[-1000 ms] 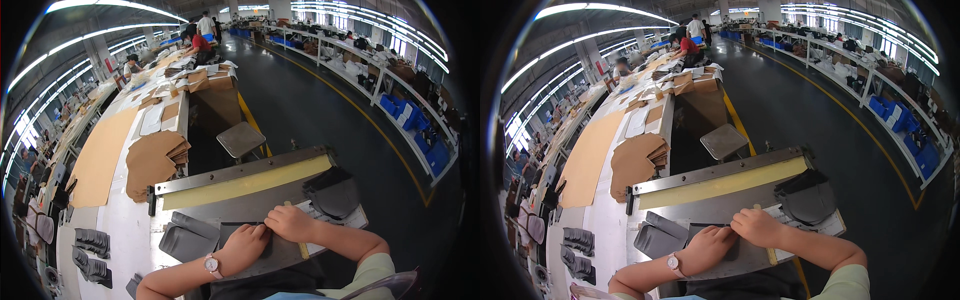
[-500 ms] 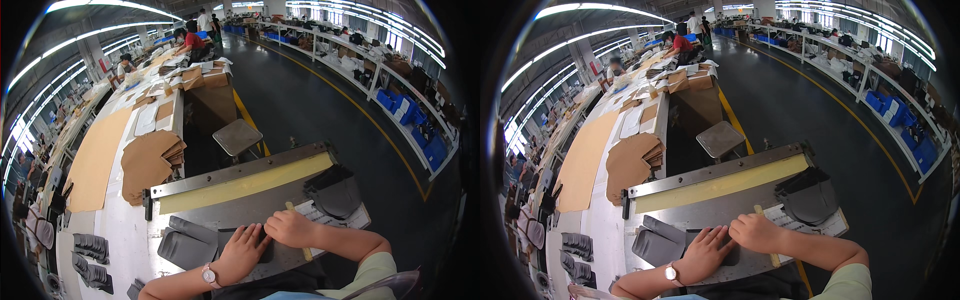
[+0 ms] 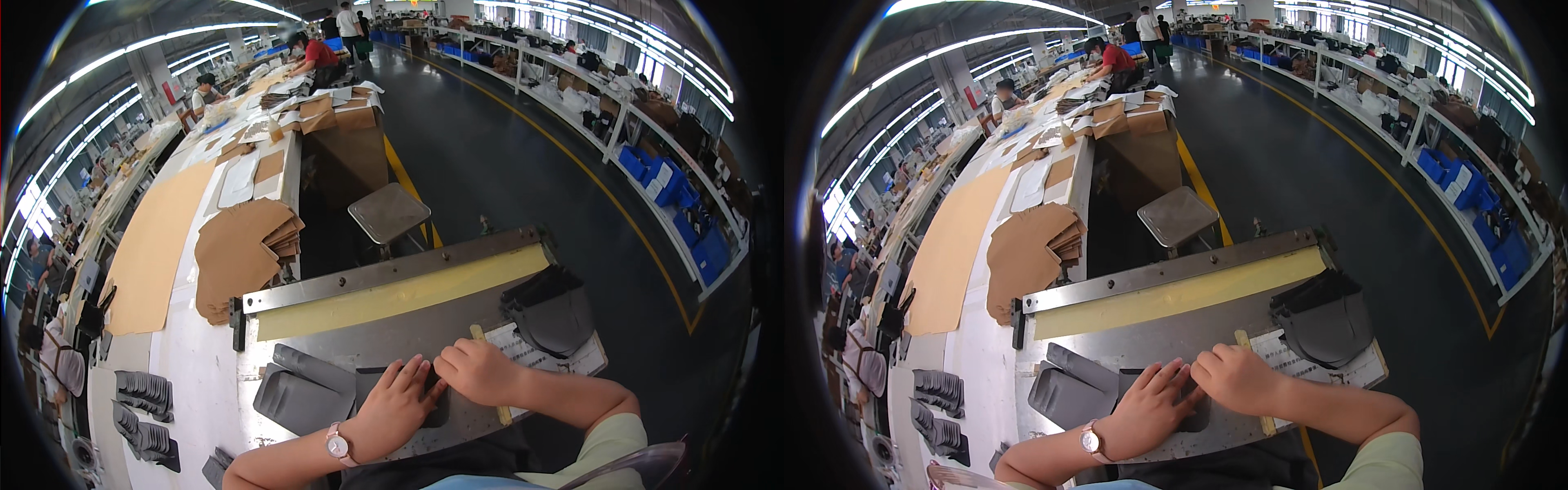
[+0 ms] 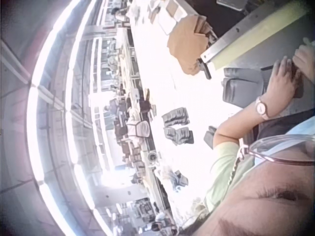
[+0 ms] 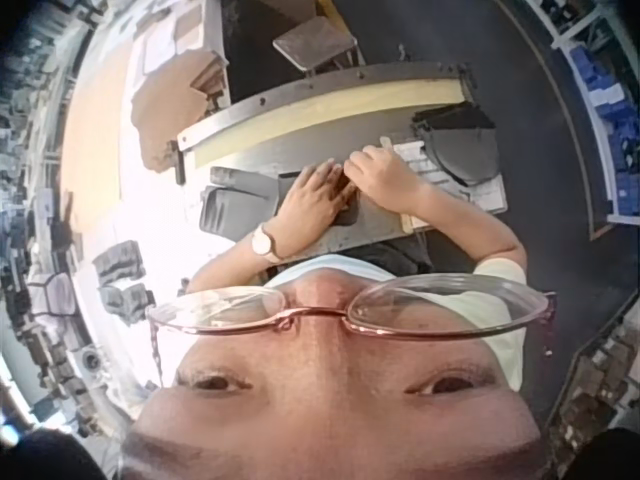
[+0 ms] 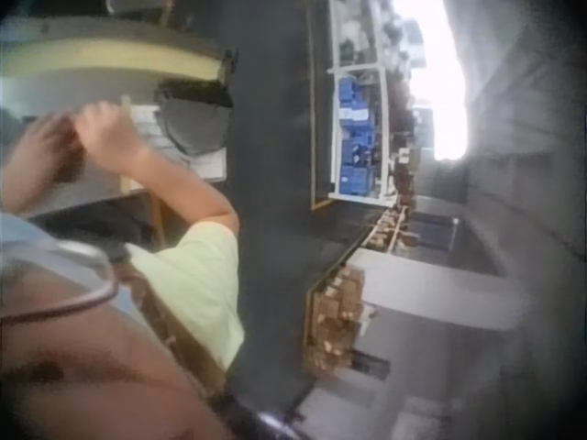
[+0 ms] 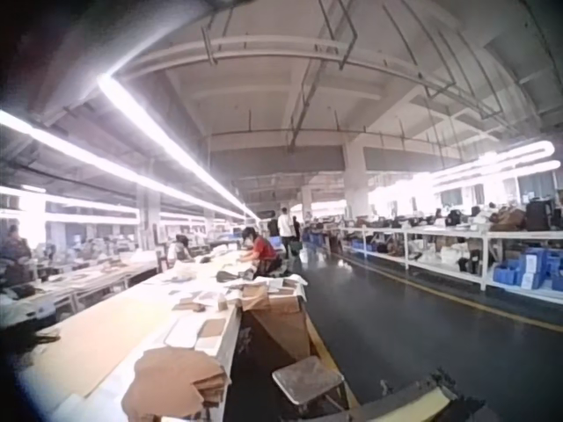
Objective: The person folds and presses leather pieces against a metal guide by hand, attaches strips to the panels, and stacks the folded pieces on the workstation.
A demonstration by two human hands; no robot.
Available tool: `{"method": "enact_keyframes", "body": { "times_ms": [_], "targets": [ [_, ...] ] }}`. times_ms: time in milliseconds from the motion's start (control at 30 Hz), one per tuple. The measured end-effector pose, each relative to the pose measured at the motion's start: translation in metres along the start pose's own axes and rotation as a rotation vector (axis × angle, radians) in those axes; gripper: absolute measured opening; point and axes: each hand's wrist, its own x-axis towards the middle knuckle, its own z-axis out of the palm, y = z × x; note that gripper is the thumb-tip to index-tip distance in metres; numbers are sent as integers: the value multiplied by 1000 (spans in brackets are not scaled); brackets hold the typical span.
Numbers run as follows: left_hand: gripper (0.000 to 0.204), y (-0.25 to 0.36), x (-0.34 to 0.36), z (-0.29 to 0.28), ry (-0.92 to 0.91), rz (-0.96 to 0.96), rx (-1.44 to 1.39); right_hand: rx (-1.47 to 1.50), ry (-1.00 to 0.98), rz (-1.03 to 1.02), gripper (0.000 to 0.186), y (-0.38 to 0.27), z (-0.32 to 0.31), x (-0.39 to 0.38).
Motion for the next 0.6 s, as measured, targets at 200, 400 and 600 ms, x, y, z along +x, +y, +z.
{"method": "enact_keyframes", "body": {
  "times_ms": [200,400,600],
  "targets": [
    [47,2,-1,6,-33,-33,78,84,-6,35,19,3,2,-2],
    [50,1,-4,10,31,-30,-64,75,-49,-47,19,5,-4,-1],
    [50,1,-2,6,40,-17,-54,31,-35,-44,16,4,-1,-3]
  ]
}}
